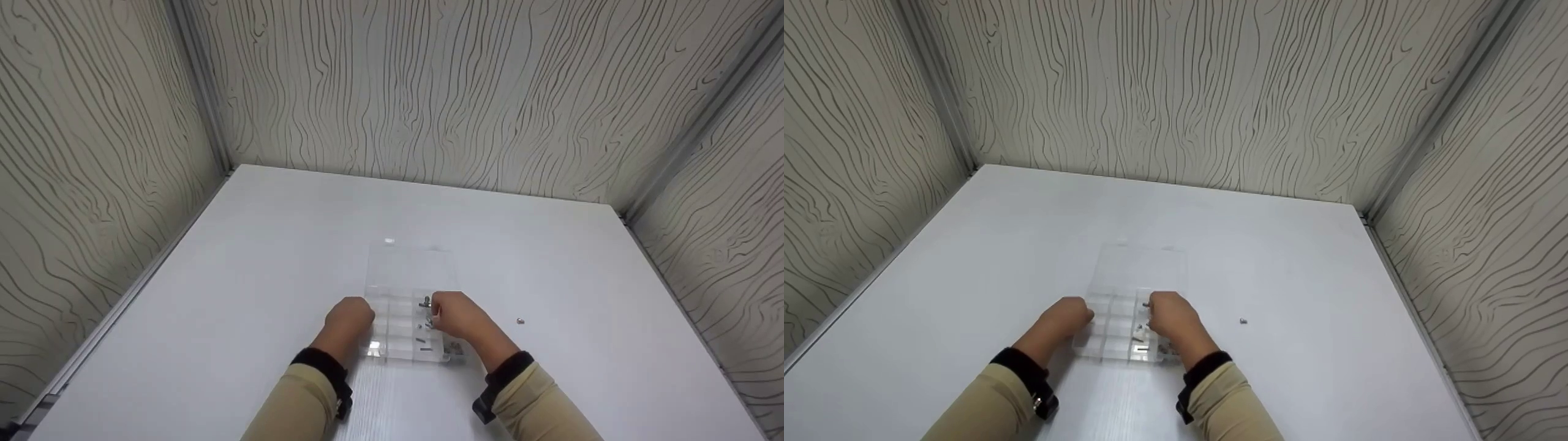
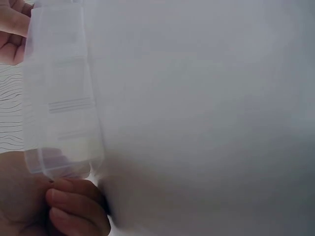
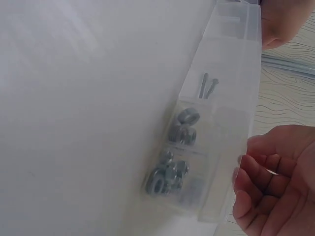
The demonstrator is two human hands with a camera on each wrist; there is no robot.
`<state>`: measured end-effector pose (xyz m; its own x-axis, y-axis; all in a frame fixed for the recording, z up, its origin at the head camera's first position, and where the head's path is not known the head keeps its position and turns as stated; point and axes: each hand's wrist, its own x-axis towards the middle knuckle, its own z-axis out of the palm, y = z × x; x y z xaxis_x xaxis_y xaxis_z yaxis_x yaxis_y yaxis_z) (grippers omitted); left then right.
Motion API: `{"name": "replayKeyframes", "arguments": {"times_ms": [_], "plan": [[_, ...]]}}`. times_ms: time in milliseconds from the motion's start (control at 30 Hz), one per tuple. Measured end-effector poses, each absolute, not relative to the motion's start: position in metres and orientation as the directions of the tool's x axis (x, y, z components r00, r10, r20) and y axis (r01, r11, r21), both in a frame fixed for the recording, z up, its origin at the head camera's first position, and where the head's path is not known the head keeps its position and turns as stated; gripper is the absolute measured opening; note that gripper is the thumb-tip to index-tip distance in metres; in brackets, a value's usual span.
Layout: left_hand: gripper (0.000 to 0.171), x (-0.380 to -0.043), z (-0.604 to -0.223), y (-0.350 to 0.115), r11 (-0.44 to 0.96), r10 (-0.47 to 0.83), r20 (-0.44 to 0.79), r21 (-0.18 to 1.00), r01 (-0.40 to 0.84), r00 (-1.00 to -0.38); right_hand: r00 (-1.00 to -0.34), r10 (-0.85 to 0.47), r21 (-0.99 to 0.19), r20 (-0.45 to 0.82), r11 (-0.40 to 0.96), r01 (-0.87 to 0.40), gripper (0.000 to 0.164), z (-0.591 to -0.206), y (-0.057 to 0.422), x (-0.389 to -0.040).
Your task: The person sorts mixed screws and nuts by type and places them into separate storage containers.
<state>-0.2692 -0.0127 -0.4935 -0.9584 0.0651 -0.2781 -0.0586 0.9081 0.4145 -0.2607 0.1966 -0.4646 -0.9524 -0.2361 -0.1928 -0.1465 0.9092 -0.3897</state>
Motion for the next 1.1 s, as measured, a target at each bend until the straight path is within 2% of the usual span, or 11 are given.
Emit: {"name": "replayKeyframes", "arguments": {"times_ms": [267, 467, 700, 1100], "plan": [[0.017, -0.268, -0.492, -0.014, 0.895, 0.066, -0.244, 0.444, -0.051, -0.967, -0.955, -0.264, -0.411, -0.132, 0.892, -0.19, 0.006, -0.462, 0.213, -0.263], [0.017, -0.27, -0.492, -0.015, 0.892, 0.053, -0.245, 0.447, -0.064, -0.968, -0.981, -0.172, -0.306, -0.093, 0.942, -0.137, 0.011, -0.457, 0.241, -0.271], [0.019, -0.271, -0.494, -0.018, 0.895, 0.054, -0.273, 0.439, -0.075, -0.96, -0.988, -0.034, -0.205, -0.15, 0.979, -0.003, 0.01, -0.459, 0.285, -0.276], [0.019, -0.272, -0.492, -0.019, 0.9, 0.055, -0.304, 0.428, -0.085, -0.951, -0.977, -0.008, -0.124, -0.212, 0.992, 0.019, 0.01, -0.472, 0.323, -0.267]]}}
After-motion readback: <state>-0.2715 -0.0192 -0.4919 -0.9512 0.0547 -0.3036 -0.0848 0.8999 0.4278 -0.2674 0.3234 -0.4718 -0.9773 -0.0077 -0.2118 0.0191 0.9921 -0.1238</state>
